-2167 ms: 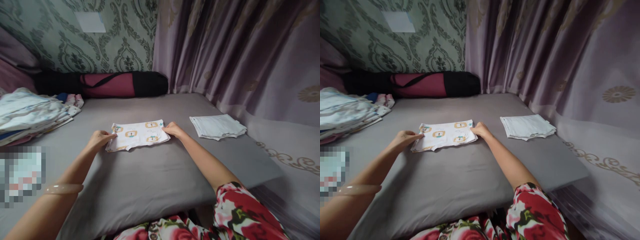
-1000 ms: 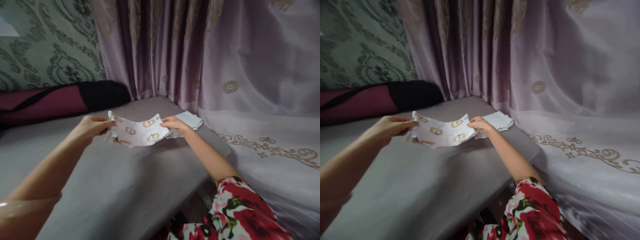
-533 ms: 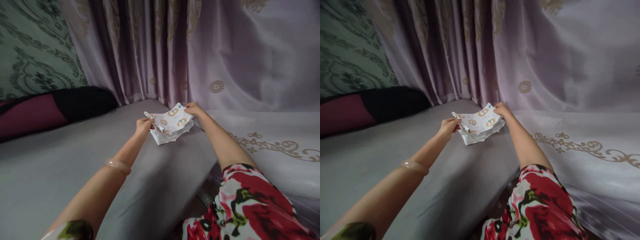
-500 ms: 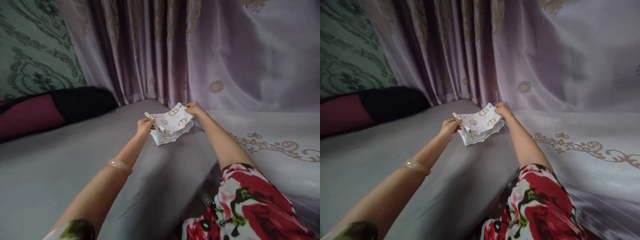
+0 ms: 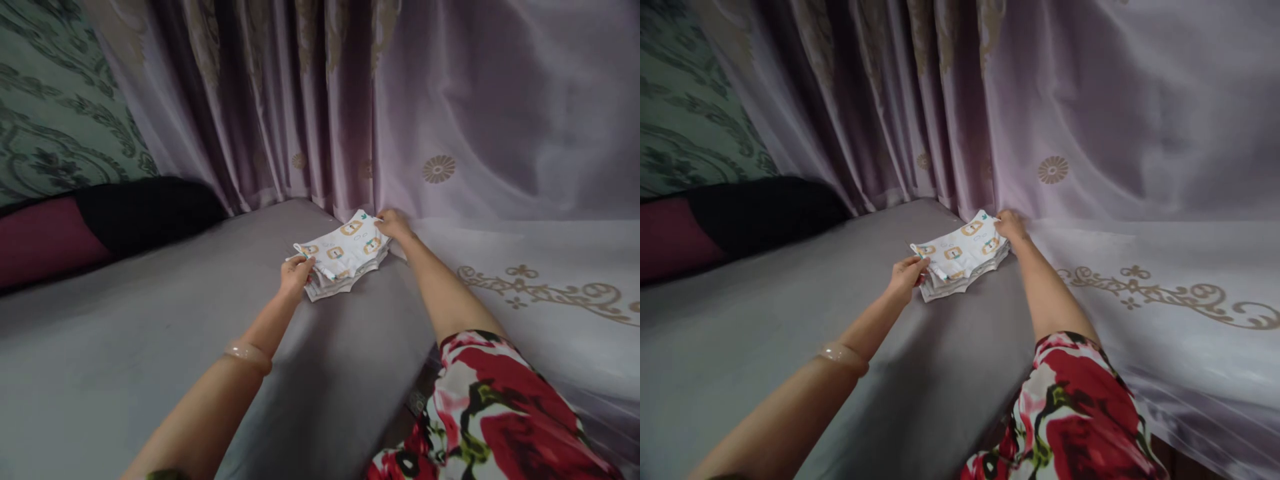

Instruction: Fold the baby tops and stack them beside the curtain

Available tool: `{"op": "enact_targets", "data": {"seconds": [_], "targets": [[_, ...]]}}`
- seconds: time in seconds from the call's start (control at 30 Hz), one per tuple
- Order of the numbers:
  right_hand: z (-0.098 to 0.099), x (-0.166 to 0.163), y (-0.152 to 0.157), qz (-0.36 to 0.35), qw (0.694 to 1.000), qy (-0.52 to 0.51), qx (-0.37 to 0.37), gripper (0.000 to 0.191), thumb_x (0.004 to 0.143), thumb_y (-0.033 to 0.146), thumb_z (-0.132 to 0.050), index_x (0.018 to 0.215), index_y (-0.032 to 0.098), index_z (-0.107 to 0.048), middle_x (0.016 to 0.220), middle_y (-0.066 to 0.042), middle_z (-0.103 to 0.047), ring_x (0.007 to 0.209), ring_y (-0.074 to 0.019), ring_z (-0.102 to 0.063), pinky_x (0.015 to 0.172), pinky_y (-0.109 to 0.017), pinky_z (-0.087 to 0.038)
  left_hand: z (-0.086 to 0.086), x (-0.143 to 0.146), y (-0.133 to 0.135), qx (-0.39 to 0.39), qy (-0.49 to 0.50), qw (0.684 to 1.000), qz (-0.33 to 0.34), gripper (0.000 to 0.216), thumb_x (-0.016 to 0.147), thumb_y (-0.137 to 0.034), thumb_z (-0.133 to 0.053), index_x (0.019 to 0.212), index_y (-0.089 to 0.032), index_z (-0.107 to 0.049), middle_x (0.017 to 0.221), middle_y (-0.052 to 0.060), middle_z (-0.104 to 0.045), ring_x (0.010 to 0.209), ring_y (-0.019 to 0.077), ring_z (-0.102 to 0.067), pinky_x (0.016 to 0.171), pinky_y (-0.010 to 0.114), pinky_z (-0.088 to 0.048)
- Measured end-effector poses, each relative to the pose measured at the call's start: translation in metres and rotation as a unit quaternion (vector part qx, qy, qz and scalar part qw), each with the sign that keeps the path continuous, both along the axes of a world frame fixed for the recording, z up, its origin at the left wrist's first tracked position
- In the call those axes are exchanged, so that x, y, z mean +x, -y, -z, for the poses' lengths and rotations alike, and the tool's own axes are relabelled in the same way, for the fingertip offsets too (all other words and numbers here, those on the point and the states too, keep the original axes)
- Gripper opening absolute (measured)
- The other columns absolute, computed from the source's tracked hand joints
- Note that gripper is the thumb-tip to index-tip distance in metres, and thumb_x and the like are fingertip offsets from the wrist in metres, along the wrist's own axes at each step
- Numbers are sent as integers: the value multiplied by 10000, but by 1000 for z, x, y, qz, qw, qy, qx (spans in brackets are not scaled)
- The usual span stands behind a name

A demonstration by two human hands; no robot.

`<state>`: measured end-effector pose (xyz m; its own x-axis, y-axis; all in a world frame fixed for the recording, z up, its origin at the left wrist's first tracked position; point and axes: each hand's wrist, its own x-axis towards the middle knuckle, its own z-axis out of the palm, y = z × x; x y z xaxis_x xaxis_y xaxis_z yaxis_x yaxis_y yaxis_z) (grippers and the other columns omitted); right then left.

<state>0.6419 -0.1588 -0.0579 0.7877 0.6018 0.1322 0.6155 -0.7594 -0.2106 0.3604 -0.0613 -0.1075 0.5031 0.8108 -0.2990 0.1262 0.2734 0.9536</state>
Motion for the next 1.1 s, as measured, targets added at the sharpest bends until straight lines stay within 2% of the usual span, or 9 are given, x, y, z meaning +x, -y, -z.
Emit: {"op": "enact_targets", "data": {"seconds": [0.2, 0.37, 0.47, 0.6, 0.73, 0.8, 0.97, 1.1], "targets": [[31, -4, 2, 13, 1000, -6, -23, 332, 906, 282, -525, 1206, 215, -649, 1207, -96, -672, 1113, -231, -610, 922, -309, -461, 23, -4, -2, 5, -60, 998, 5, 188, 800, -260, -668, 911, -109, -660, 504, -42, -543, 350, 64, -395, 401, 203, -268], [48, -6, 4, 37, 998, -23, -39, 338, 932, 326, -489, 1200, 211, -659, 1222, -104, -664, 1114, -237, -607, 913, -320, -464, 29, -5, -2, 29, -95, 995, 21, 198, 840, -290, -631, 911, -107, -657, 530, -19, -576, 361, 68, -403, 398, 205, -277], [50, -9, 3, 35, 998, -19, -41, 321, 941, 308, -474, 1160, 208, -686, 1221, -115, -664, 1133, -247, -600, 936, -333, -450, 27, -3, -2, 47, -111, 992, 38, 223, 762, -339, -714, 764, -123, -657, 511, -14, -563, 391, 73, -410, 413, 206, -290], [45, -9, 4, 36, 999, -9, -33, 311, 938, 287, -487, 1170, 226, -685, 1204, -104, -675, 1114, -245, -613, 933, -336, -454, 12, -3, 1, 61, -124, 989, 50, 242, 690, -277, -751, 560, -142, -598, 469, -17, -521, 415, 66, -378, 428, 209, -269], [34, -6, 5, 23, 1000, -17, -13, 282, 926, 296, -523, 1141, 239, -697, 1185, -81, -688, 1085, -222, -622, 911, -307, -463, -7, -6, 5, 18, -89, 995, 47, 222, 727, -236, -712, 571, -145, -583, 491, -22, -536, 402, 45, -313, 439, 210, -260], [30, -5, 6, 20, 1000, -22, -8, 270, 917, 297, -545, 1122, 227, -706, 1178, -84, -692, 1075, -216, -625, 905, -297, -463, -12, -8, 8, 3, -85, 995, 46, 216, 743, -222, -700, 582, -144, -577, 496, -20, -547, 392, 40, -288, 431, 208, -241], [37, -5, 8, 19, 999, -28, -13, 282, 921, 302, -542, 1146, 237, -700, 1183, -76, -690, 1053, -209, -634, 882, -288, -467, -3, -11, 13, -10, -75, 997, 26, 263, 739, -178, -700, 548, -155, -520, 424, -47, -472, 367, 42, -297, 407, 197, -219], [49, -7, 13, 30, 999, -22, -23, 311, 946, 329, -495, 1176, 243, -684, 1188, -83, -684, 1064, -223, -629, 879, -305, -464, 7, -14, 16, -18, -64, 997, 27, 252, 758, -164, -690, 578, -163, -513, 405, -51, -488, 348, 44, -306, 393, 190, -231]]}}
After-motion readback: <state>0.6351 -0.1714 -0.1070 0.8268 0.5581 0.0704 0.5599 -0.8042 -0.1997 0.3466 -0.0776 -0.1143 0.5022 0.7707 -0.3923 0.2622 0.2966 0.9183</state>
